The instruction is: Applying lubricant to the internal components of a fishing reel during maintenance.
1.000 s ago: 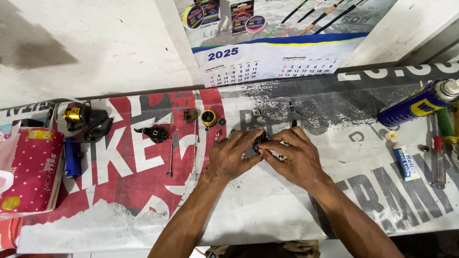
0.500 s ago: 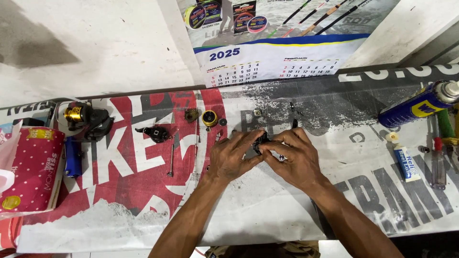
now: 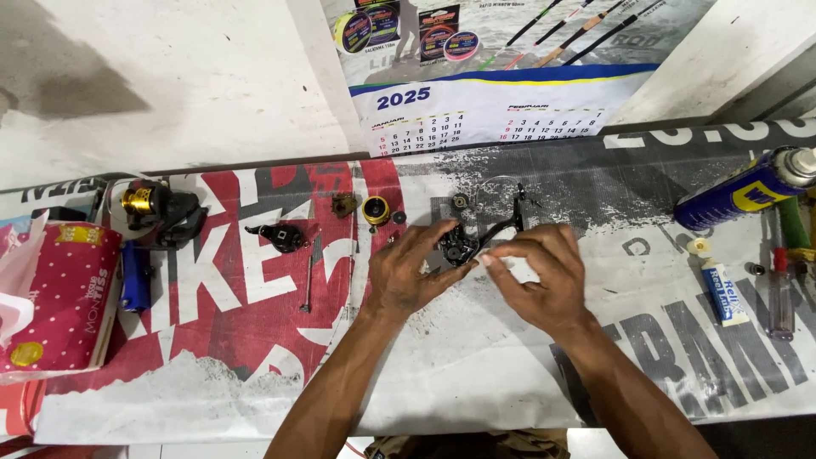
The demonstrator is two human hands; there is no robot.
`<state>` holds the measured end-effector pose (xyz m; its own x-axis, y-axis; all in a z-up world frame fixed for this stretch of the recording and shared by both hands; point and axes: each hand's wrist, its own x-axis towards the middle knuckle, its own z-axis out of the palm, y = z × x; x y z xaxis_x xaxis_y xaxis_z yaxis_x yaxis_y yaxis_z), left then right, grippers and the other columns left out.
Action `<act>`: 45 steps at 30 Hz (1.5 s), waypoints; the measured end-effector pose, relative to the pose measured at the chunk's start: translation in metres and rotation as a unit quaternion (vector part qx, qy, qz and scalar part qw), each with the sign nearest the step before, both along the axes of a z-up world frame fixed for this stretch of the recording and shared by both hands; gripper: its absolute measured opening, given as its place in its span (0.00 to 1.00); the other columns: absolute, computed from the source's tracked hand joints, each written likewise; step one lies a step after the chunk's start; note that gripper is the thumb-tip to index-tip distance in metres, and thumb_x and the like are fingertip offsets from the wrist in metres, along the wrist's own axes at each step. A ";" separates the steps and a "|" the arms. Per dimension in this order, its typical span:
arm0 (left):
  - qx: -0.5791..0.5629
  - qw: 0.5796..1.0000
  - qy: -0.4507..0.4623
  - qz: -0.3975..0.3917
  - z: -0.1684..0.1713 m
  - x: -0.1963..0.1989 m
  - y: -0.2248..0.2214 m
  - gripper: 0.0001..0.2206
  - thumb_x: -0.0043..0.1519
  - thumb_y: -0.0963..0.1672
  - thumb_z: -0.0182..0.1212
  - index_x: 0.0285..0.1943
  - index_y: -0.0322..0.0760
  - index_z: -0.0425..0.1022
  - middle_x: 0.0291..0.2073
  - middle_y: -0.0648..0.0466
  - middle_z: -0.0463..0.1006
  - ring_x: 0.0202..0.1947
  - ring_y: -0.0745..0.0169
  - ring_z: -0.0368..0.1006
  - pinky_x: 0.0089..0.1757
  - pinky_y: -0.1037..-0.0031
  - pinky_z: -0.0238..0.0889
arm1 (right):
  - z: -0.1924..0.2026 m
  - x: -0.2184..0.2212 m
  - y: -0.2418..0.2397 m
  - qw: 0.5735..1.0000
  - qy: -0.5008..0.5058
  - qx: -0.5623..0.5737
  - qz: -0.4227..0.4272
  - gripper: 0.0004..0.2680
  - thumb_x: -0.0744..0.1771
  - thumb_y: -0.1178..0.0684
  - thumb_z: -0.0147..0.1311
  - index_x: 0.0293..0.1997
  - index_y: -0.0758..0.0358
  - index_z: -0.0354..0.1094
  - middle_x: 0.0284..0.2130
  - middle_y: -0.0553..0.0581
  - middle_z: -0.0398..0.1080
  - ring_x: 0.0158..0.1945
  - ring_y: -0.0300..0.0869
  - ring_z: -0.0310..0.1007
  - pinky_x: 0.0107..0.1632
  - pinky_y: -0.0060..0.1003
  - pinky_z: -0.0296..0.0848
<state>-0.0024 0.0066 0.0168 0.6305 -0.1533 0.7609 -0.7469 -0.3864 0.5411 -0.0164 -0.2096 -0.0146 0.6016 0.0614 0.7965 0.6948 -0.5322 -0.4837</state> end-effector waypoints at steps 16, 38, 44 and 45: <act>0.022 0.999 0.008 0.023 -0.025 0.001 -0.002 0.26 0.52 0.47 0.78 0.62 0.48 0.79 0.43 0.52 0.83 0.38 0.52 0.82 0.38 0.64 0.78 | 0.033 -0.004 0.016 0.985 -0.106 -0.132 -0.014 0.03 0.66 0.55 0.62 0.39 0.52 0.81 0.32 0.50 0.64 0.40 0.47 0.63 0.47 0.41 0.71; 0.101 0.990 -0.059 0.074 -0.010 0.000 0.003 0.23 0.57 0.50 0.72 0.61 0.46 0.79 0.37 0.53 0.81 0.26 0.56 0.79 0.30 0.67 0.76 | 0.005 0.003 0.010 0.998 -0.028 -0.057 -0.007 0.05 0.63 0.58 0.67 0.38 0.54 0.81 0.27 0.49 0.65 0.36 0.46 0.65 0.42 0.40 0.70; -0.061 0.998 0.002 0.023 0.001 0.002 0.002 0.26 0.50 0.44 0.81 0.58 0.35 0.79 0.36 0.42 0.81 0.31 0.45 0.80 0.35 0.63 0.77 | 0.040 -0.016 -0.019 0.986 0.088 -0.122 0.065 0.03 0.63 0.56 0.64 0.37 0.56 0.80 0.26 0.52 0.68 0.33 0.45 0.66 0.40 0.39 0.71; -0.088 0.996 0.005 0.020 -0.002 0.002 0.002 0.27 0.49 0.44 0.82 0.58 0.33 0.79 0.35 0.41 0.81 0.32 0.45 0.80 0.36 0.64 0.77 | 0.044 -0.021 -0.023 0.973 0.143 -0.156 0.091 0.03 0.63 0.55 0.62 0.36 0.58 0.80 0.25 0.55 0.71 0.32 0.47 0.69 0.39 0.41 0.72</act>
<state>-0.0006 0.0081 0.0146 0.6406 0.0068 0.7678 -0.7277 -0.3138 0.6099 -0.0373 -0.2325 0.0292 0.7526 0.3989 0.5239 0.6516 -0.5653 -0.5057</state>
